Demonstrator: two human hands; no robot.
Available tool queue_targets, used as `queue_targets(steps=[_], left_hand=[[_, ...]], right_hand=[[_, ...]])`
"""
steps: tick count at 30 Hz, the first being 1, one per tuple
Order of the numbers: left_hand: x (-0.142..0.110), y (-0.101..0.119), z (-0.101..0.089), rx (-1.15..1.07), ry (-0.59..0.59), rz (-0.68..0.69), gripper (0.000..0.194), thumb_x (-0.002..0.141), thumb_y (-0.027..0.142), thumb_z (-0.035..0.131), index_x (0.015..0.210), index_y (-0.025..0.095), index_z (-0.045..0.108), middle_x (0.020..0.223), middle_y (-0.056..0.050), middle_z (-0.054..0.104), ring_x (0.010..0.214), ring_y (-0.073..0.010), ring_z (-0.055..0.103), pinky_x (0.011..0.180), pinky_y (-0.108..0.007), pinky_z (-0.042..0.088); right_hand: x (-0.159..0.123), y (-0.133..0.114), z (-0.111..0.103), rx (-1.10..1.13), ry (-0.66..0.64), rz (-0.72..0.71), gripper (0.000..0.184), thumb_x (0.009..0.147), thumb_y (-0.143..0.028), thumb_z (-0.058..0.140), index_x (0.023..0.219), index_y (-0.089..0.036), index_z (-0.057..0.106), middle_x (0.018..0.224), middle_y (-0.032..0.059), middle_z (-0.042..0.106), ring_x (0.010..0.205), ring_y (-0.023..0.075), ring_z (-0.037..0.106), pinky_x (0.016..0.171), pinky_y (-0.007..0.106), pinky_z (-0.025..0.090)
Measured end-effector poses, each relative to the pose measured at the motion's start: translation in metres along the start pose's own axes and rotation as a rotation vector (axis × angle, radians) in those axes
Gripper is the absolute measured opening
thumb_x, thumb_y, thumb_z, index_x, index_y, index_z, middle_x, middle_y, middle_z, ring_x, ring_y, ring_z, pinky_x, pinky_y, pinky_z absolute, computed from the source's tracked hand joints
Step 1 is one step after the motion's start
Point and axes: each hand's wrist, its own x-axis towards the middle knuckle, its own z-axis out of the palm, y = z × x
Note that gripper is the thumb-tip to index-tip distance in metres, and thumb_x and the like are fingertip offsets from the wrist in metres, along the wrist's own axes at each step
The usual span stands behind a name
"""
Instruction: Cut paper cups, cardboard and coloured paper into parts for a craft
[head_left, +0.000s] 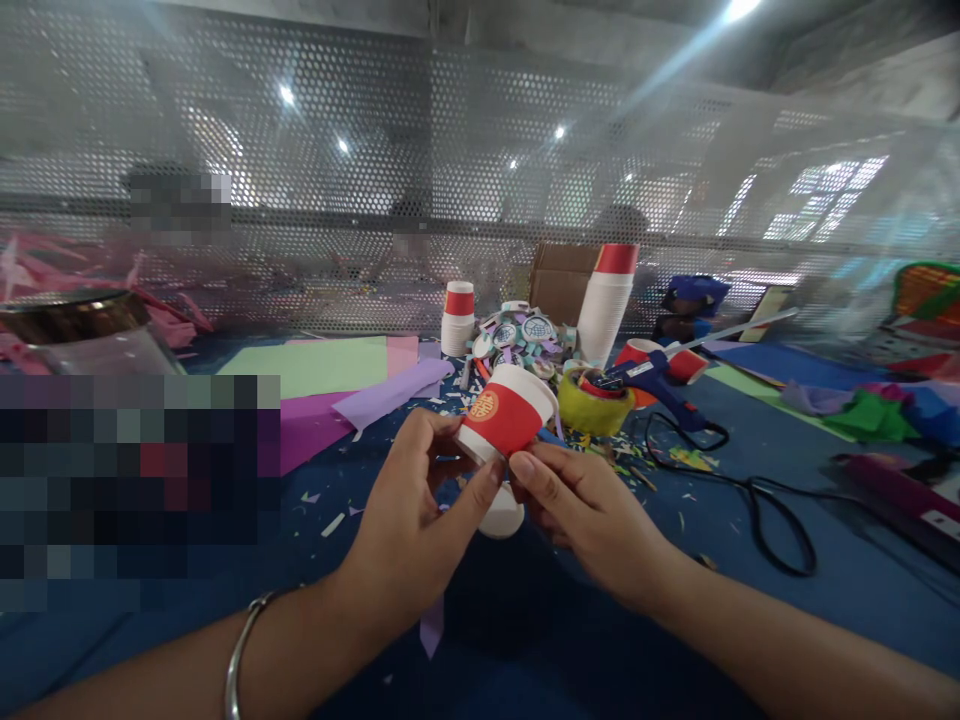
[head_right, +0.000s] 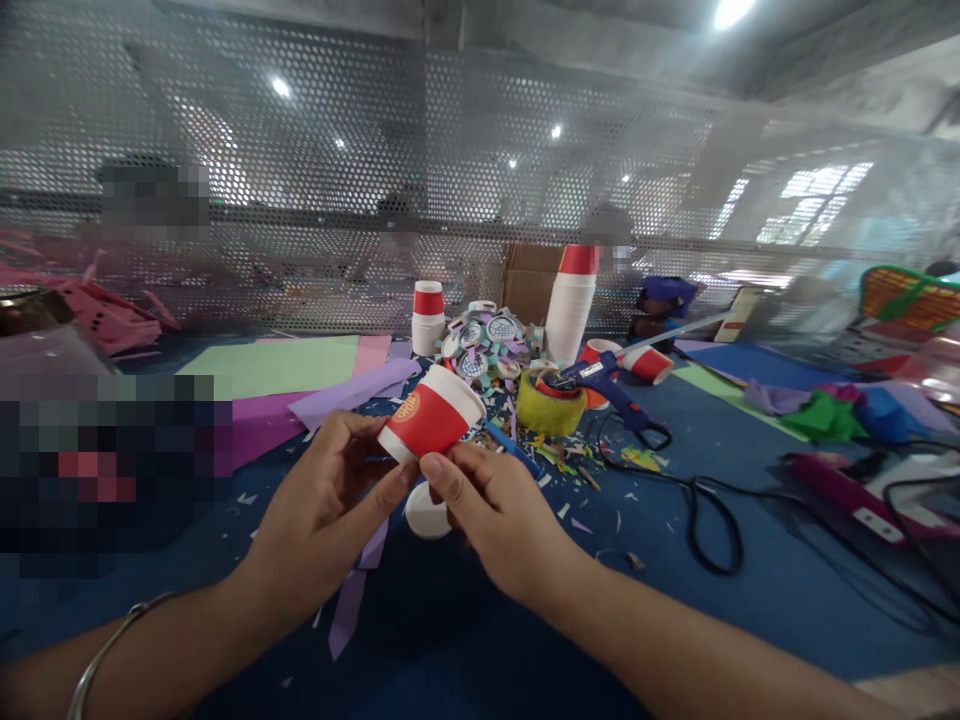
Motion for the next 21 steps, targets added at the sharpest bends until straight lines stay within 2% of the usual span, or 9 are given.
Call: queue_targets(steps=[8,21], left_hand=[[0.0015,0.0017,0.0017,-0.052,0.01,-0.034,0.025,0.083,0.032,0.065,0.099,0.02,0.049,0.101,-0.009,0.064,0.092,-0.0231,0.065,0.08,-0.042,0.055],[-0.0012,-0.0016,0.0006,0.066,-0.003,0.074,0.024,0.085,0.03,0.063,0.103,0.021,0.05,0.102,-0.009,0.062,0.094,-0.0229,0.064,0.083,-0.043,0.055]], right_hand=[[-0.0004,-0.0017,-0.0006,-0.071,0.013,-0.007,0.042,0.094,-0.053,0.044,0.069,-0.019,0.045,0.058,-0.0053,0.034,0.049,0.0077,0.031,0.041,0.021,0.024],[-0.0025,-0.0005,0.0007,-0.103,0.038,-0.052,0.041,0.094,-0.053,0.043,0.068,-0.021,0.045,0.056,-0.0047,0.036,0.047,0.0089,0.034,0.043,0.023,0.026]])
